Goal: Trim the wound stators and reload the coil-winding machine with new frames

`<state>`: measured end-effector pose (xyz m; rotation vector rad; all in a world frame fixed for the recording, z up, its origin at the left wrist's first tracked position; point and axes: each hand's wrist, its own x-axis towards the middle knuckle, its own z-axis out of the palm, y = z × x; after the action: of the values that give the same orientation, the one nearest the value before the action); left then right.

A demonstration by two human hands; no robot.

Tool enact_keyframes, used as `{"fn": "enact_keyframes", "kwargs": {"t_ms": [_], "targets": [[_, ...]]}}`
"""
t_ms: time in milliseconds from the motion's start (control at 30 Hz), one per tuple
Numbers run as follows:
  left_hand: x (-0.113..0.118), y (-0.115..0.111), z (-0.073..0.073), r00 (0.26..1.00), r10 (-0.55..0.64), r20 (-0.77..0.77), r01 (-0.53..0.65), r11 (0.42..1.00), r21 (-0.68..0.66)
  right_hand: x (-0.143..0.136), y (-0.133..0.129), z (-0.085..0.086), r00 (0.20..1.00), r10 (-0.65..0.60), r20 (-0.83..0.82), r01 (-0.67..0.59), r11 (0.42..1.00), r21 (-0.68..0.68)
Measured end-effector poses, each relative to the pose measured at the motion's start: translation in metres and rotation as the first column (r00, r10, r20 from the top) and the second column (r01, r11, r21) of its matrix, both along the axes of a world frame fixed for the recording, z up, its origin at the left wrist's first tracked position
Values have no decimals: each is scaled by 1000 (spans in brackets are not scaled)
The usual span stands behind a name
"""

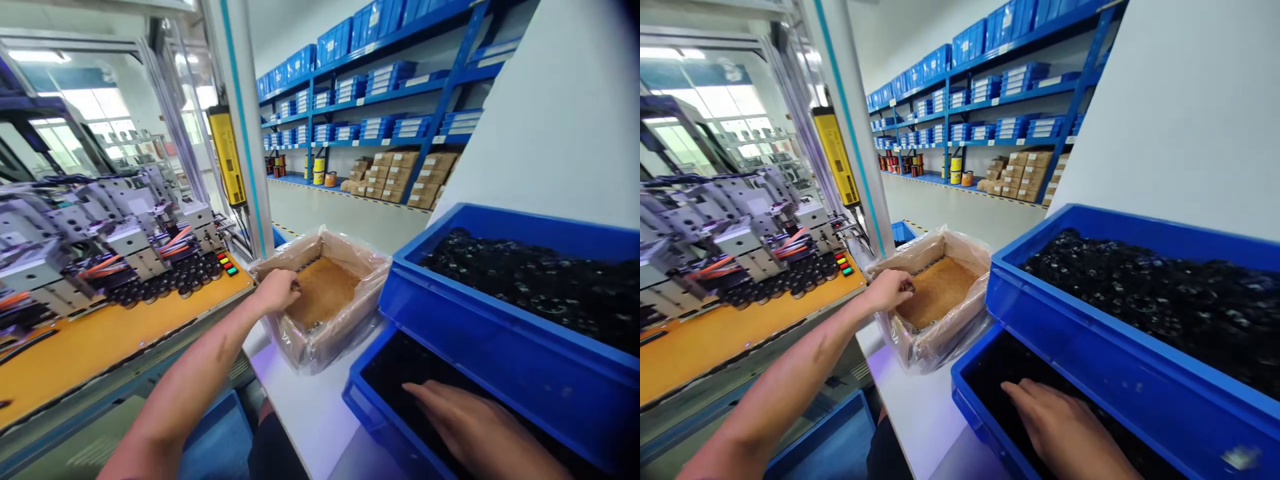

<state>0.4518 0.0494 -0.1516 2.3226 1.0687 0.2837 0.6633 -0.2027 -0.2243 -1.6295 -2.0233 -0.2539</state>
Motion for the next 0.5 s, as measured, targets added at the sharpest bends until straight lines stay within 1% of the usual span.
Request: {"fn": "enact_keyframes", "kwargs": {"t_ms": [33,67,100,133,200,233,267,333,367,400,433,467,500], "targets": [[-17,-20,5,993,-13,115,13,1000,1,-1,0,0,1000,11,4,-11,1000,-25],[-35,-42,6,973,-19,230,20,1000,-3,-1,0,-1,999,33,7,-33,998,-57],[-54,-65,4,944,-18,330,25,1000,-15,-2,1,0,999,53,-1,-53,995,-82],[-73,-87,-1,908,-12,419,30,999,-36,-2,2,0,998,54,-31,-57,993,-102],[-106,-128,-16,831,23,556,32,996,-89,-3,4,4,994,47,-103,-58,993,-108],[-119,-145,-25,771,57,635,38,990,-136,-4,5,8,990,36,-137,-47,995,-85],[-130,-160,-32,693,110,712,59,976,-208,-6,6,14,985,16,-174,-25,998,-52],[-143,-182,-42,523,235,819,150,921,-360,-15,9,30,970,-30,-240,34,999,10],[-147,-190,-43,456,290,841,206,885,-417,-23,11,40,964,-48,-262,57,998,29],[-149,-197,-43,418,324,849,251,857,-451,-33,13,50,959,-51,-279,63,998,32],[-149,-202,-41,406,334,851,274,844,-462,-46,14,59,955,-33,-295,44,998,33],[-149,-206,-38,396,335,855,284,840,-461,-60,15,68,950,10,-313,1,999,35],[-149,-210,-35,382,337,860,286,842,-457,-75,14,74,933,86,-348,-73,996,48]]}}
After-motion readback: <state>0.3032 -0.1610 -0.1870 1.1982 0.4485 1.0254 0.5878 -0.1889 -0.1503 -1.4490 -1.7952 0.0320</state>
